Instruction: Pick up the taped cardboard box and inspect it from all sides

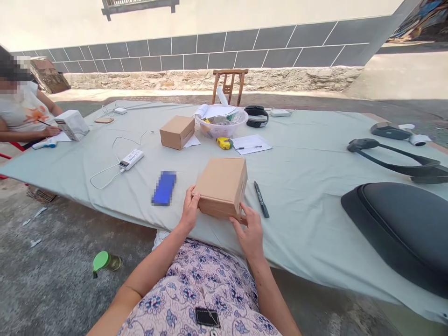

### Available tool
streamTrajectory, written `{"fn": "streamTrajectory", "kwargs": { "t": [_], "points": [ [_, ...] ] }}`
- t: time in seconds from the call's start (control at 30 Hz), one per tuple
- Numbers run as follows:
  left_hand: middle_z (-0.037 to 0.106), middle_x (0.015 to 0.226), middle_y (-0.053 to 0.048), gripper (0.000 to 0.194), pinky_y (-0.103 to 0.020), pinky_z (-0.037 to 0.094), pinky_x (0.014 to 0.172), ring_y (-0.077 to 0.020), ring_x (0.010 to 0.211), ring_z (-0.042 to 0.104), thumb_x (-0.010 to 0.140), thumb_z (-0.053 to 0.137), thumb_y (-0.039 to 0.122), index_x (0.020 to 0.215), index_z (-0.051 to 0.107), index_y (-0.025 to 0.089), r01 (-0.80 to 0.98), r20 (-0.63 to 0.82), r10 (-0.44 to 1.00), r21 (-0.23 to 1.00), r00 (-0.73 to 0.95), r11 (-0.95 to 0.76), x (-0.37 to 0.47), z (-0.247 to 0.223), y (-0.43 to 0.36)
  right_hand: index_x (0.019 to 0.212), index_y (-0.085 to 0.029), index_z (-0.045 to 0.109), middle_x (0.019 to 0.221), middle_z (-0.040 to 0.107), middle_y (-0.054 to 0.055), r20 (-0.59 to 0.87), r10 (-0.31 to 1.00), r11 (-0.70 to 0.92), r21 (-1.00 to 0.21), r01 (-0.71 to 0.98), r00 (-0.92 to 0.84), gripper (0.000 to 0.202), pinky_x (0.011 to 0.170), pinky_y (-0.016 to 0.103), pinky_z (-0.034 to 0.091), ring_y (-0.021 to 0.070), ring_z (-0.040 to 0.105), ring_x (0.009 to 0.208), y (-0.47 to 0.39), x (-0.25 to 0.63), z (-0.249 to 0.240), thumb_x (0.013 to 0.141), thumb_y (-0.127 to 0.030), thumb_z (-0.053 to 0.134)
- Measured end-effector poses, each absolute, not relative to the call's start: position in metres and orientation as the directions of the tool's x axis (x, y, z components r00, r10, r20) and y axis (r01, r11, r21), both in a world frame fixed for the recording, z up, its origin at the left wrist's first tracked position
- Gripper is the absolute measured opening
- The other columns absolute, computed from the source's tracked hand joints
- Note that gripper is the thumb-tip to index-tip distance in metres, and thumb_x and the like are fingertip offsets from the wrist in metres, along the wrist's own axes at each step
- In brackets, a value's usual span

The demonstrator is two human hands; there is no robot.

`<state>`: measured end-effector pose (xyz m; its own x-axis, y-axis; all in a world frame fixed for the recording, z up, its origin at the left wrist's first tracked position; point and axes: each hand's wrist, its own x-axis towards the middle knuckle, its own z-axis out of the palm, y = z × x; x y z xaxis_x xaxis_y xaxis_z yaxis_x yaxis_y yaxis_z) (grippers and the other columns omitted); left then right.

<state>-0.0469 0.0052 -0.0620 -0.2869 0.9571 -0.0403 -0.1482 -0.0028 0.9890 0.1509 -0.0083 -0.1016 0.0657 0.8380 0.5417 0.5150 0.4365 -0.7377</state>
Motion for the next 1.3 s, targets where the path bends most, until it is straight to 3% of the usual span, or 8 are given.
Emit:
{"fn": "streamTrajectory", "kwargs": {
  "t": [0.1, 0.2, 0.33, 0.4, 0.5, 0.83, 1.1, 1.3],
  "points": [
    [0.064, 0.125, -0.009, 0.040, -0.032, 0.056, 0.076, -0.0206, 0.105, 0.065, 0.093, 0.043, 0.047, 0.125, 0.049, 0.023, -0.253, -0.171, 0.966, 0.960, -0.195, 0.119, -0.044, -0.068, 0.003, 0.126, -0.028, 0.066, 0.121, 0.058, 0.011, 0.655, 0.750, 0.495, -0.651, 0.575, 0.096, 0.038, 0.077, 0.038, 0.062, 0.0254, 0.061, 0.109, -0.011, 0.152, -0.081, 0.091, -0.042, 0.065],
    [0.064, 0.125, -0.012, 0.038, -0.038, 0.056, 0.088, -0.0228, 0.111, 0.064, 0.094, 0.043, 0.044, 0.123, 0.053, 0.020, -0.166, -0.203, 0.952, 0.972, -0.228, 0.167, -0.047, -0.069, 0.001, 0.120, -0.029, 0.070, 0.120, 0.058, 0.011, 0.694, 0.716, 0.513, -0.593, 0.620, 0.072, 0.032, 0.079, 0.039, 0.062, 0.0240, 0.062, 0.106, -0.011, 0.153, -0.066, 0.091, -0.041, 0.065],
    [0.055, 0.143, -0.015, 0.044, -0.042, 0.038, 0.115, -0.0245, 0.138, 0.048, 0.095, 0.048, 0.039, 0.134, 0.049, 0.020, 0.073, 0.019, 0.926, 0.997, -0.377, 0.010, -0.056, -0.053, -0.002, 0.117, -0.028, 0.072, 0.118, 0.058, 0.010, 0.703, 0.710, 0.525, -0.574, 0.628, 0.049, 0.029, 0.074, 0.037, 0.062, 0.0223, 0.063, 0.099, -0.007, 0.145, -0.058, 0.092, -0.042, 0.065],
    [0.051, 0.149, -0.014, 0.047, -0.042, 0.034, 0.119, -0.0243, 0.142, 0.045, 0.097, 0.045, 0.043, 0.138, 0.047, 0.020, 0.187, 0.186, 0.922, 0.974, -0.340, -0.128, -0.055, -0.040, -0.004, 0.116, -0.028, 0.072, 0.118, 0.057, 0.010, 0.703, 0.710, 0.528, -0.568, 0.632, 0.038, 0.029, 0.073, 0.037, 0.062, 0.0214, 0.064, 0.095, -0.004, 0.138, -0.056, 0.091, -0.043, 0.065],
    [0.049, 0.152, -0.013, 0.054, -0.041, 0.034, 0.119, -0.0249, 0.144, 0.043, 0.095, 0.051, 0.048, 0.142, 0.044, 0.022, 0.276, 0.318, 0.925, 0.926, -0.207, -0.257, -0.047, -0.025, -0.002, 0.117, -0.028, 0.071, 0.119, 0.058, 0.010, 0.693, 0.721, 0.533, -0.559, 0.636, 0.005, 0.031, 0.076, 0.039, 0.062, 0.0228, 0.064, 0.098, 0.000, 0.128, -0.053, 0.090, -0.044, 0.067],
    [0.051, 0.145, -0.014, 0.050, -0.041, 0.036, 0.116, -0.0246, 0.136, 0.048, 0.092, 0.053, 0.037, 0.137, 0.042, 0.020, 0.265, 0.309, 0.926, 0.932, -0.216, -0.249, -0.055, -0.034, 0.013, 0.135, -0.032, 0.058, 0.138, 0.053, 0.011, 0.672, 0.732, 0.630, -0.608, 0.483, -0.109, 0.039, 0.081, 0.038, 0.064, 0.0256, 0.058, 0.123, 0.008, 0.111, -0.069, 0.096, -0.034, 0.056],
    [0.046, 0.149, -0.015, 0.056, -0.044, 0.030, 0.121, -0.0250, 0.144, 0.040, 0.096, 0.047, 0.050, 0.145, 0.039, 0.022, 0.386, 0.337, 0.889, 0.899, -0.310, -0.206, -0.050, -0.031, -0.001, 0.123, -0.034, 0.069, 0.129, 0.058, 0.009, 0.655, 0.752, 0.594, -0.621, 0.511, -0.079, 0.032, 0.092, 0.043, 0.060, 0.0220, 0.065, 0.100, 0.003, 0.101, -0.068, 0.091, -0.038, 0.066],
    [0.016, 0.164, -0.020, 0.071, -0.054, 0.026, 0.121, -0.0360, 0.155, 0.015, 0.092, 0.048, 0.064, 0.148, 0.043, 0.020, 0.588, 0.340, 0.923, 0.790, -0.180, -0.176, -0.063, -0.024, -0.024, 0.120, -0.034, 0.072, 0.119, 0.064, 0.009, 0.714, 0.694, 0.648, -0.557, 0.519, -0.100, 0.029, 0.091, 0.042, 0.059, 0.0219, 0.066, 0.097, -0.006, 0.091, -0.068, 0.093, -0.042, 0.063]
  ]
}}
